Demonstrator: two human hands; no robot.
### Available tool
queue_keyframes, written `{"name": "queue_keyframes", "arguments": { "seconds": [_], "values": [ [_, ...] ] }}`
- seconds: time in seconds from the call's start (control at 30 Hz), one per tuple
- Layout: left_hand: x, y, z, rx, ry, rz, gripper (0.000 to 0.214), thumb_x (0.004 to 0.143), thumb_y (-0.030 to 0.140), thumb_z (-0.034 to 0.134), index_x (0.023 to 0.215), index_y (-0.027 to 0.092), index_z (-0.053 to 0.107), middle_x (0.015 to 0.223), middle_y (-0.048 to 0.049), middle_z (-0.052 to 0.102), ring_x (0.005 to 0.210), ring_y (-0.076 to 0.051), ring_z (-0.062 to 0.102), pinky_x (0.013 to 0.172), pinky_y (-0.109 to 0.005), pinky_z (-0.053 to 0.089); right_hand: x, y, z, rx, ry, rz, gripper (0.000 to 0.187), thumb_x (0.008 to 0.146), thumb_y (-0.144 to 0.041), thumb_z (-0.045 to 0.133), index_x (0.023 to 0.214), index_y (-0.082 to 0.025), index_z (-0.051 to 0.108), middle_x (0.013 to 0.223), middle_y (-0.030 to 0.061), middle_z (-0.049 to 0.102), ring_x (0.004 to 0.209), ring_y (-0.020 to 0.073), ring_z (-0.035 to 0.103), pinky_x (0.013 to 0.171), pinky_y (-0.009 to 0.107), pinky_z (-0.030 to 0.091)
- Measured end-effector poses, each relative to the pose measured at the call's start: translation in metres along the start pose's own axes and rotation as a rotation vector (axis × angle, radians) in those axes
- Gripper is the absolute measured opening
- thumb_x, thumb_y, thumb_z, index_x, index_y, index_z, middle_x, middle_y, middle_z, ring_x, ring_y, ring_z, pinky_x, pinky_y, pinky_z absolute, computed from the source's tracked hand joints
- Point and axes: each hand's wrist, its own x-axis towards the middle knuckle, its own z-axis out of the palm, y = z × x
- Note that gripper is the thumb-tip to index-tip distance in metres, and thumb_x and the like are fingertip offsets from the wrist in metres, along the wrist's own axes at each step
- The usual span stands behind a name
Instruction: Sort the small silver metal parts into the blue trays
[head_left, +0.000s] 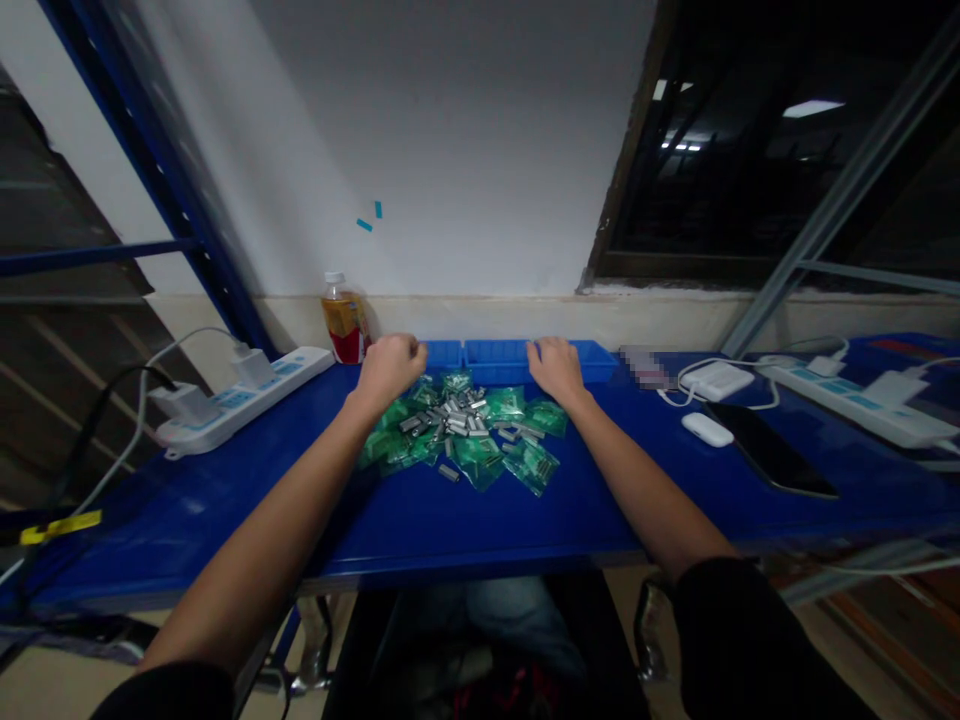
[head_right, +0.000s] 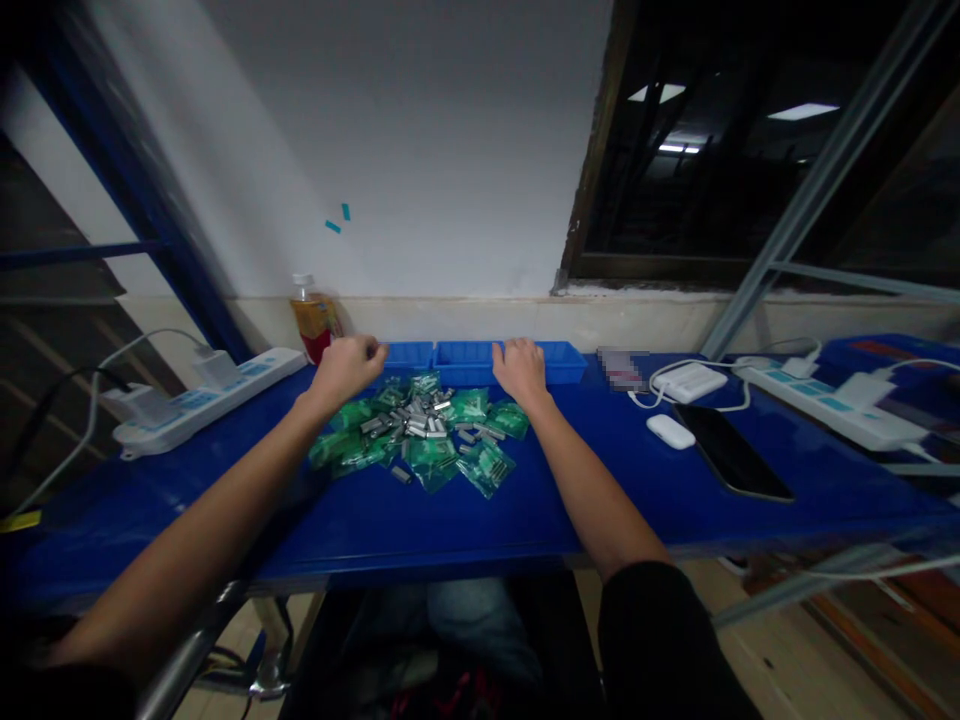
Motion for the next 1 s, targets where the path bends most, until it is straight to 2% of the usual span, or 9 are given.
{"name": "queue_keyframes", "arguments": {
  "seconds": [0.17, 0.27, 0.4, 0.57, 0.63, 0.73, 0.83, 0.93, 1.0],
  "values": [
    [-0.019, -0.017, 0.006, -0.019, -0.383, -0.177, 0.044, 0.072, 0.058, 0.057, 0.069, 0.016, 0.069, 0.07, -0.0165, 0.065, 0.074, -0.033, 0.063, 0.066, -0.04, 0.045, -0.012, -0.031, -0.007, 0.107, 0.078, -0.14, 0.037, 0.094, -0.036, 0.036, 0.101, -0.015, 0.066, 0.102, 0.0129, 0.065, 0.105, 0.0258, 0.05, 0.089, 0.036, 0.035],
    [-0.018, -0.02, 0.015, -0.111, -0.429, -0.144, 0.034, 0.069, 0.051, 0.063, 0.068, 0.017, 0.066, 0.073, -0.0131, 0.065, 0.074, -0.029, 0.062, 0.064, -0.035, 0.043, -0.018, -0.056, -0.008, 0.167, 0.028, -0.263, 0.031, 0.092, -0.032, 0.041, 0.1, -0.016, 0.066, 0.102, 0.0111, 0.065, 0.104, 0.0248, 0.05, 0.087, 0.035, 0.037],
    [-0.016, -0.019, 0.009, -0.211, -0.363, -0.065, 0.025, 0.072, 0.041, 0.064, 0.082, 0.019, 0.063, 0.075, -0.0057, 0.064, 0.069, -0.02, 0.06, 0.06, -0.027, 0.041, -0.023, -0.082, -0.008, 0.387, -0.076, -0.279, 0.025, 0.089, -0.03, 0.048, 0.097, -0.017, 0.067, 0.093, 0.0086, 0.068, 0.094, 0.0216, 0.056, 0.082, 0.032, 0.041],
    [-0.026, 0.002, -0.006, -0.506, -0.048, 0.261, 0.016, 0.078, 0.034, 0.058, 0.084, 0.018, 0.059, 0.064, 0.0009, 0.058, 0.059, -0.013, 0.054, 0.059, -0.023, 0.04, -0.026, -0.098, -0.009, 1.13, -0.289, 0.026, 0.044, 0.088, -0.052, 0.04, 0.098, -0.017, 0.064, 0.062, 0.0018, 0.064, 0.054, 0.0143, 0.058, 0.051, 0.024, 0.041],
    [-0.031, 0.013, -0.003, -0.523, 0.013, 0.289, 0.013, 0.079, 0.03, 0.057, 0.086, 0.019, 0.059, 0.068, -0.0001, 0.061, 0.063, -0.014, 0.056, 0.062, -0.024, 0.041, -0.026, -0.098, -0.007, 1.3, -0.255, 0.124, 0.042, 0.082, -0.055, 0.048, 0.088, -0.017, 0.064, 0.06, 0.0015, 0.063, 0.052, 0.0141, 0.058, 0.048, 0.023, 0.04],
    [-0.034, 0.021, 0.012, -0.484, -0.003, 0.057, 0.021, 0.078, 0.033, 0.059, 0.093, 0.018, 0.061, 0.077, -0.0039, 0.067, 0.071, -0.018, 0.061, 0.065, -0.026, 0.043, -0.022, -0.088, -0.003, 1.271, -0.029, 0.183, 0.026, 0.07, -0.043, 0.063, 0.076, -0.017, 0.063, 0.07, 0.0028, 0.066, 0.063, 0.0159, 0.061, 0.057, 0.025, 0.045],
    [-0.029, 0.017, 0.031, -0.386, -0.133, -0.222, 0.026, 0.078, 0.042, 0.059, 0.08, 0.017, 0.066, 0.074, -0.0087, 0.069, 0.071, -0.023, 0.064, 0.062, -0.029, 0.043, -0.016, -0.071, 0.002, 1.133, 0.137, 0.209, 0.02, 0.071, -0.035, 0.059, 0.078, -0.017, 0.064, 0.082, 0.0043, 0.069, 0.079, 0.0185, 0.062, 0.072, 0.028, 0.047],
    [-0.02, 0.011, 0.045, -0.366, -0.246, -0.239, 0.031, 0.077, 0.045, 0.058, 0.065, 0.017, 0.067, 0.061, -0.0089, 0.067, 0.06, -0.023, 0.063, 0.054, -0.029, 0.041, -0.012, -0.059, 0.005, 1.039, 0.174, 0.242, 0.021, 0.072, -0.033, 0.056, 0.084, -0.017, 0.063, 0.084, 0.004, 0.067, 0.082, 0.0184, 0.061, 0.074, 0.028, 0.046],
    [-0.016, 0.011, 0.049, -0.367, -0.267, -0.205, 0.028, 0.077, 0.04, 0.058, 0.066, 0.017, 0.068, 0.061, -0.008, 0.067, 0.058, -0.022, 0.063, 0.053, -0.027, 0.04, -0.011, -0.058, 0.005, 1.002, 0.167, 0.253, 0.028, 0.073, -0.034, 0.055, 0.094, -0.017, 0.061, 0.081, 0.0027, 0.066, 0.075, 0.0171, 0.06, 0.069, 0.027, 0.046]
  ]
}}
